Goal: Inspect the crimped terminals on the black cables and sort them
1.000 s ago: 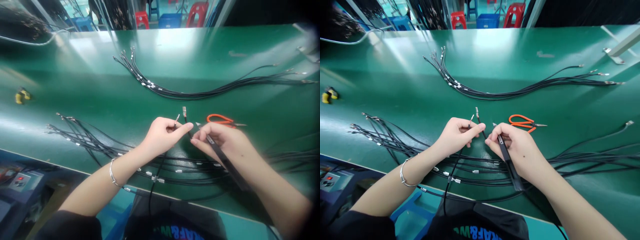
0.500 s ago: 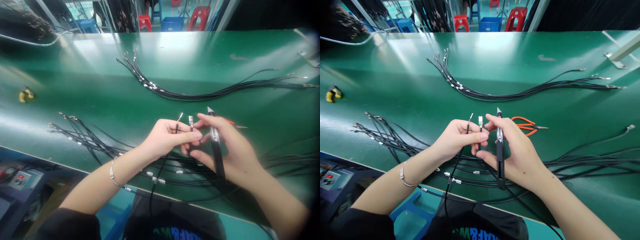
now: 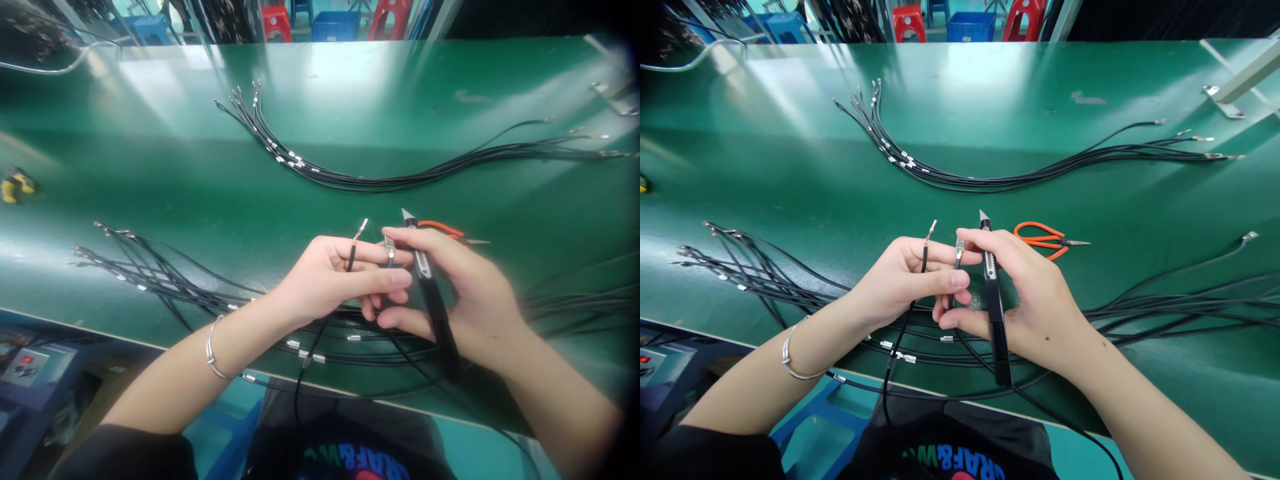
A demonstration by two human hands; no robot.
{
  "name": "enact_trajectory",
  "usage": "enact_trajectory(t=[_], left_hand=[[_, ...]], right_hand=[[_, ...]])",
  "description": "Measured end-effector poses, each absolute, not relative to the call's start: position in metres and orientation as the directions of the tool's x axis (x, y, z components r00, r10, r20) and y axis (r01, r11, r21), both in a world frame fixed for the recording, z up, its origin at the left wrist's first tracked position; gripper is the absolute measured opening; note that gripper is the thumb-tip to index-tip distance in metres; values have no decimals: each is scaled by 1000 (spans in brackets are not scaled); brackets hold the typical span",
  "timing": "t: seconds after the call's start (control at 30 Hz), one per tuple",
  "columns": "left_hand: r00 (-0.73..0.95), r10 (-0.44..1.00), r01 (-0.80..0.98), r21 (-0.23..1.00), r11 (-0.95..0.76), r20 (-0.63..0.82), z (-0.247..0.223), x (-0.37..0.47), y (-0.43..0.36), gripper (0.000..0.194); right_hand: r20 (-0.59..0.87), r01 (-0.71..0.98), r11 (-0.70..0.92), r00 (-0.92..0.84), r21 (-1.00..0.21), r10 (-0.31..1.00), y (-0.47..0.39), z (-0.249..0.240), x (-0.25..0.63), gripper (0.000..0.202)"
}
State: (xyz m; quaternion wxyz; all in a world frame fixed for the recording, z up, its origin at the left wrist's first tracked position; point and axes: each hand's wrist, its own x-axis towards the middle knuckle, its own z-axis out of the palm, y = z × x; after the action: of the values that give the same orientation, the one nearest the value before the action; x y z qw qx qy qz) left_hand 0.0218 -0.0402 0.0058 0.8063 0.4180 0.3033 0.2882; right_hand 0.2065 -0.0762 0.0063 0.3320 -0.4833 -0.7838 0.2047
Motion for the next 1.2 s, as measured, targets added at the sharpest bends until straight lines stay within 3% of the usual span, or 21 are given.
enact_trajectory(t=[0.5, 0.73, 0.8, 0.87, 0.93, 1.07, 1.13, 1.2], left_hand=[[677, 705, -242, 840, 486, -212, 7, 21, -41, 24], [660, 738, -223, 903, 368, -138, 4, 21, -41, 24], [648, 755, -224, 923, 312, -98, 3, 21, -41, 22], [632, 771, -202, 944, 262, -78, 2, 20, -41, 22], [606, 792, -174, 961, 214, -67, 2, 19, -41, 21], [562, 827, -139, 984, 115, -17, 2, 17, -40, 23], [532, 846, -146, 987, 63, 25, 2, 16, -35, 23], [466, 881, -145, 989, -16, 83, 4, 13, -27, 24]], right_hand=[[274, 620, 407, -303, -671, 913, -78, 6, 206, 68], [309, 562, 433, -306, -705, 900, -79, 5, 209, 76], [358, 528, 459, -288, -714, 888, -78, 4, 209, 67], [368, 583, 408, -192, -703, 910, -76, 1, 209, 46], [338, 662, 341, -138, -668, 931, -70, -7, 209, 34], [278, 749, 344, -219, -567, 935, -59, -22, 212, 50], [205, 733, 249, -151, -633, 967, -57, -20, 212, 52], [-19, 588, 110, -209, -802, 978, -60, -9, 210, 50]])
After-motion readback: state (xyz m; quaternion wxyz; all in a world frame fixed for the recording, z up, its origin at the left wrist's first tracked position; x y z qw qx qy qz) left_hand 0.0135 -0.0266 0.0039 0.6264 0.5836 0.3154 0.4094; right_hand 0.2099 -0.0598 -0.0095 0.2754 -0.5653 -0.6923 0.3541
